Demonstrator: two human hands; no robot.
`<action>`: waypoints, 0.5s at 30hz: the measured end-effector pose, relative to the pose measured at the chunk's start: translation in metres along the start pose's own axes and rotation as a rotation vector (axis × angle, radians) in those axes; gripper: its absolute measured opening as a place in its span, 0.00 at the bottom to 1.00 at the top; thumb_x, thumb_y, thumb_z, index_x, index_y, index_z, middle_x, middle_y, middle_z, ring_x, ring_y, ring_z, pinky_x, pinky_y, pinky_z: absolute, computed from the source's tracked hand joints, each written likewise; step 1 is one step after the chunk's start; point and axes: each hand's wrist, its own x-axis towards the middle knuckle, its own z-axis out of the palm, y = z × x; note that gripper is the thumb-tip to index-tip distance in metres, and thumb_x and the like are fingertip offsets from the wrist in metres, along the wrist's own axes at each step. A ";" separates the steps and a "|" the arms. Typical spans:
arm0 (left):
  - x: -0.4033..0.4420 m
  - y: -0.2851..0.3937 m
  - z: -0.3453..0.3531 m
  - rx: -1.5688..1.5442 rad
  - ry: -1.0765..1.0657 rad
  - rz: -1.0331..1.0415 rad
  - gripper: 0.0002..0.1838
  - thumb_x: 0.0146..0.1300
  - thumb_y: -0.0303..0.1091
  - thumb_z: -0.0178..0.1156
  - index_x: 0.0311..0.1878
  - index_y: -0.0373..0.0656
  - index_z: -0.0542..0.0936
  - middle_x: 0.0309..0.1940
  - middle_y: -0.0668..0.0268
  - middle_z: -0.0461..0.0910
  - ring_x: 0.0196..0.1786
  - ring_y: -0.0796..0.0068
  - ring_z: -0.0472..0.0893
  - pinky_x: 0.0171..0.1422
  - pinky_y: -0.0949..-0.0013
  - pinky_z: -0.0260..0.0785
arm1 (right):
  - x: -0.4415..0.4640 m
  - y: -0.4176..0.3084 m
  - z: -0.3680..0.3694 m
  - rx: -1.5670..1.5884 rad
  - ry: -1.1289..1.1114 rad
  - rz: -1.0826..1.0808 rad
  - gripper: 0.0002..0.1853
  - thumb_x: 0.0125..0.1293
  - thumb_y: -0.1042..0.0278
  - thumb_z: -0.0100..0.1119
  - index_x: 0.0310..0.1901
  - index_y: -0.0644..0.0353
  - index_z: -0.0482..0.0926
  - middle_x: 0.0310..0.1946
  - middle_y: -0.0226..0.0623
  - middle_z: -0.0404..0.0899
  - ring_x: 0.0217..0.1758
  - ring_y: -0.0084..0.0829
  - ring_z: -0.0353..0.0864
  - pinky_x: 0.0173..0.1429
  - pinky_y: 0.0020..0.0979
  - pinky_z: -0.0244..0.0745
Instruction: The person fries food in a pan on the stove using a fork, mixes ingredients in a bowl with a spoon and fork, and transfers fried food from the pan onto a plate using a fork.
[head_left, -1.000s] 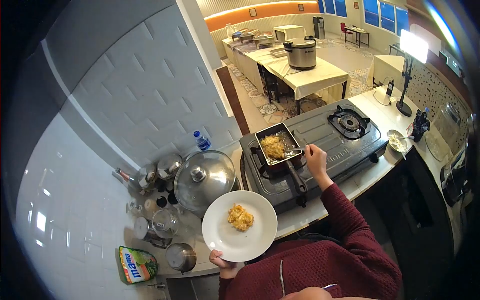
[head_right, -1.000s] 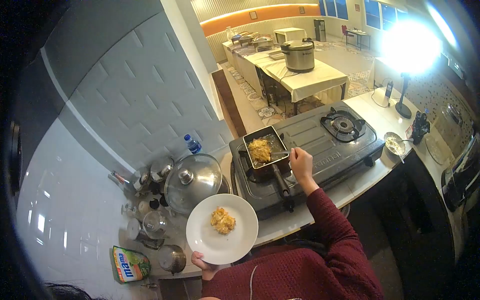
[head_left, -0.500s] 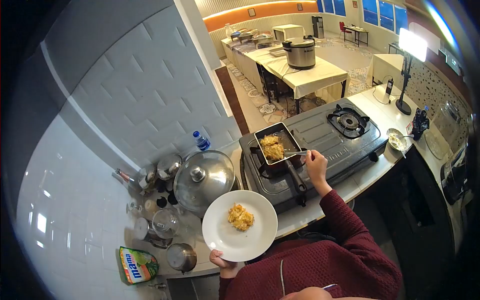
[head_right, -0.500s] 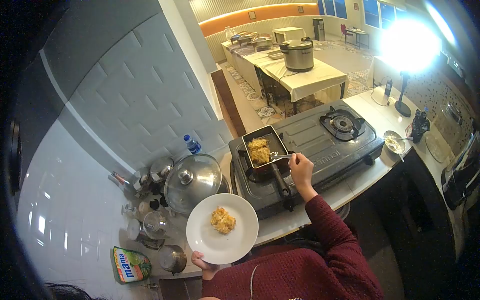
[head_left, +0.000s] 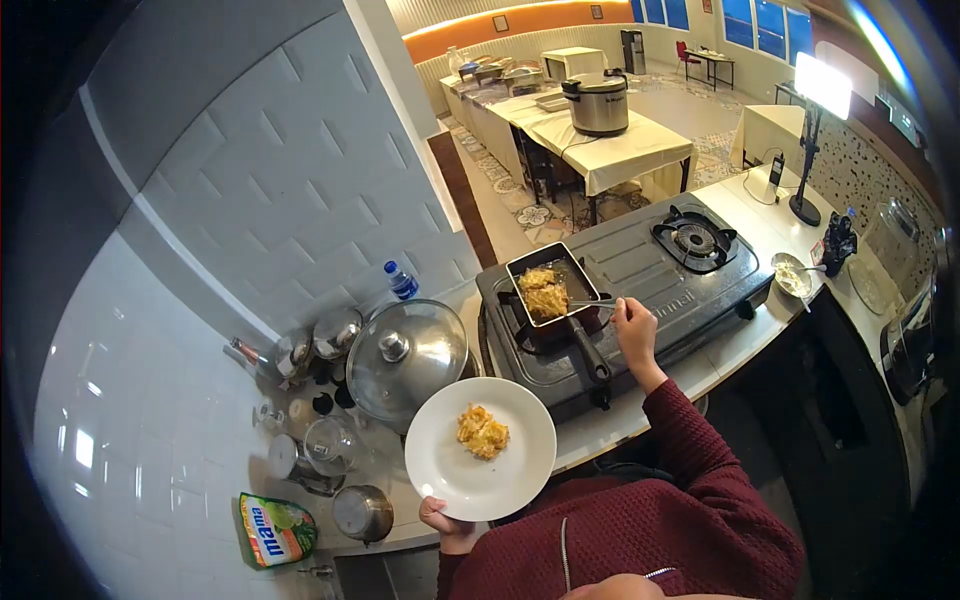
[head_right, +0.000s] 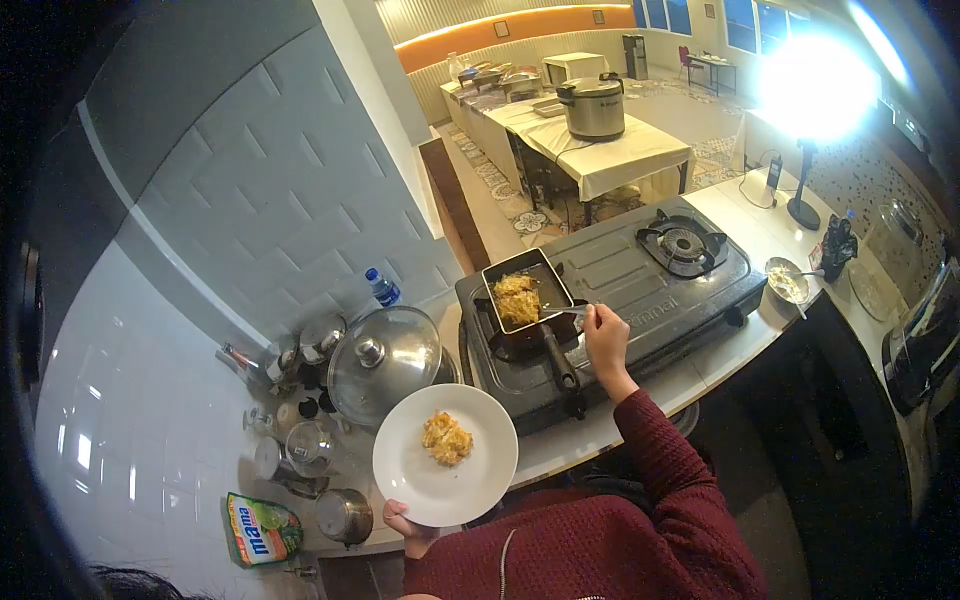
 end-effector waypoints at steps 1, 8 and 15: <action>0.000 0.000 0.000 -0.006 -0.001 0.000 0.44 0.31 0.34 0.46 0.62 0.33 0.59 0.56 0.50 0.66 0.58 0.47 0.67 0.64 0.52 0.62 | -0.001 -0.002 0.000 -0.022 -0.003 -0.040 0.15 0.64 0.65 0.50 0.23 0.66 0.73 0.16 0.44 0.73 0.18 0.39 0.73 0.25 0.36 0.65; -0.002 0.000 0.010 0.021 0.004 0.024 0.44 0.31 0.34 0.46 0.62 0.33 0.59 0.55 0.50 0.67 0.58 0.48 0.68 0.63 0.53 0.63 | -0.006 -0.025 -0.005 -0.089 -0.007 -0.265 0.12 0.62 0.69 0.52 0.22 0.65 0.70 0.17 0.46 0.69 0.21 0.44 0.70 0.26 0.38 0.63; -0.001 0.001 0.008 0.003 -0.013 0.003 0.43 0.31 0.34 0.46 0.61 0.33 0.60 0.55 0.50 0.67 0.58 0.48 0.68 0.64 0.54 0.62 | -0.008 -0.031 -0.005 -0.121 -0.003 -0.314 0.11 0.61 0.71 0.52 0.22 0.66 0.69 0.18 0.45 0.69 0.22 0.44 0.70 0.27 0.39 0.63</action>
